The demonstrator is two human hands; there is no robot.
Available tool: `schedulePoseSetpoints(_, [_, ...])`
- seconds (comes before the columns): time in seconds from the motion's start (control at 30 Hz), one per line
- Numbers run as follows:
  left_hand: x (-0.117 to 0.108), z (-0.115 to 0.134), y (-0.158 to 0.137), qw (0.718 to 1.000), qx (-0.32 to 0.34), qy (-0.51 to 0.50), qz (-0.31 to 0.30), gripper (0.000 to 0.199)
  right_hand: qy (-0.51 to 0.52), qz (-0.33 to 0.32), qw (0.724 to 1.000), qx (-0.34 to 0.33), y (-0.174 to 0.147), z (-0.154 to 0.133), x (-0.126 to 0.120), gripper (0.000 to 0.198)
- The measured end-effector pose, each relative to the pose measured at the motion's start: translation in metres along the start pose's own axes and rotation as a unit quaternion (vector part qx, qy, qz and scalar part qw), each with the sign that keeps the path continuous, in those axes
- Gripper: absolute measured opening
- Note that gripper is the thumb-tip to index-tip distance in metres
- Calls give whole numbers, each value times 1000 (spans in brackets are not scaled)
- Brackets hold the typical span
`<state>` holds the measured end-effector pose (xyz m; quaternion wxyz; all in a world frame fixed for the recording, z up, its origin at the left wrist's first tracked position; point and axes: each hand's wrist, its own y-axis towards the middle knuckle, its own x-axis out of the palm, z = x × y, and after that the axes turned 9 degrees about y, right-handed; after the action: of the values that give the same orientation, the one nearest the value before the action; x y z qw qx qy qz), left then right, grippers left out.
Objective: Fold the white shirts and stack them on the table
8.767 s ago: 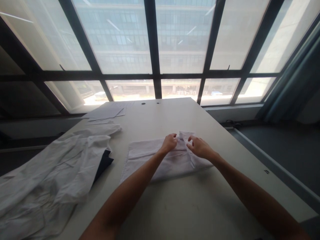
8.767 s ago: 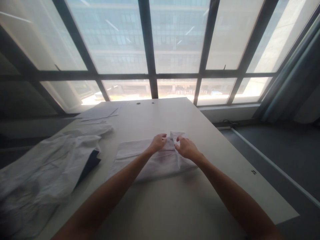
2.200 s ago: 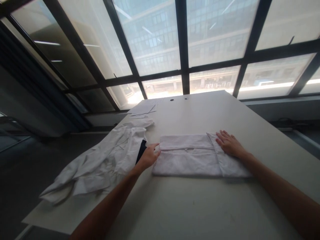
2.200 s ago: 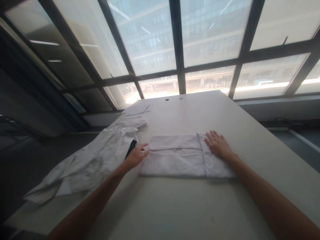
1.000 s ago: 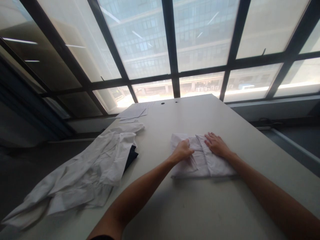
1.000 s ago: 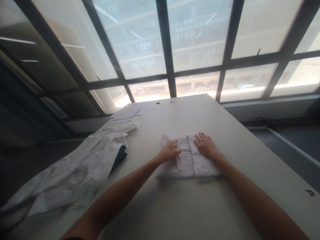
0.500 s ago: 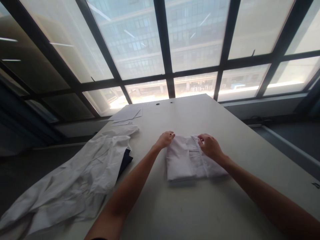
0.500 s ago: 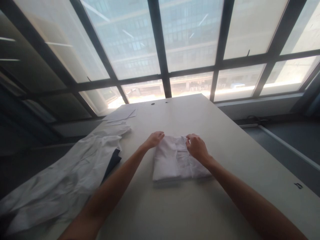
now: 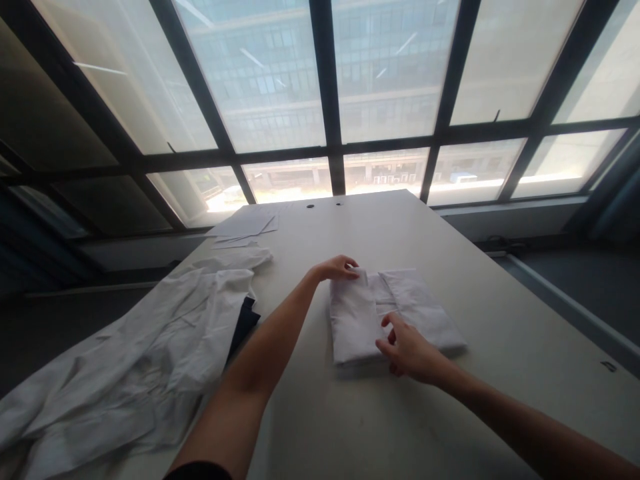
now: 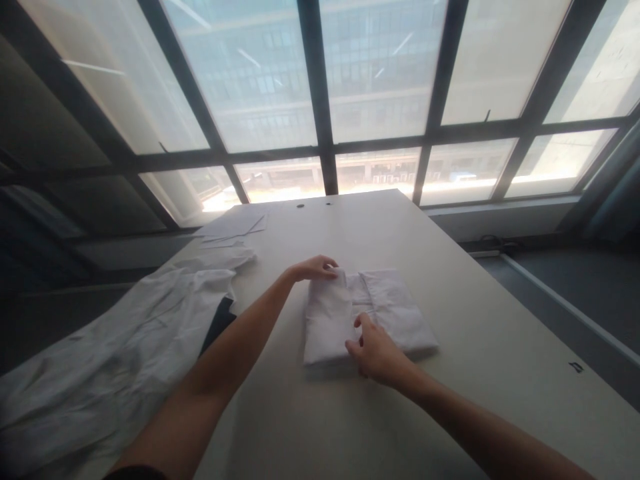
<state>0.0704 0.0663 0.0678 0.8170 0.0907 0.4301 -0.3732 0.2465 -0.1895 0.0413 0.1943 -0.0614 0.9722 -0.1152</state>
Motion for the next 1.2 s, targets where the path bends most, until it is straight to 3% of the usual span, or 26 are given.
schedulePoseSetpoints(0.13, [2,-2,3,987,-12,-156,-25,64,82,61,994,-48,-1,5,12,38])
schedulePoseSetpoints(0.3, [9,-8,0,955,54,-290,-8,65,62,121,978,-158,-10,3,12,43])
schedulePoseSetpoints(0.37, [17,-8,2,959,61,-275,25,61,38,141,973,-180,-13,3,8,42])
schedulePoseSetpoints(0.53, [43,0,15,985,93,-111,99,37,-51,158,969,-181,-16,8,2,37])
schedulePoseSetpoints(0.63, [48,6,19,981,117,-57,143,27,-75,158,967,-188,-17,7,2,27])
schedulePoseSetpoints(0.8, [49,10,22,963,160,-50,212,27,-105,176,952,-226,-23,-4,1,18])
schedulePoseSetpoints(1.03, [74,1,30,972,111,20,206,26,-173,152,961,-155,-15,13,-1,22])
schedulePoseSetpoints(1.2, [63,7,25,975,115,-21,190,26,-193,144,960,-143,-17,14,0,23])
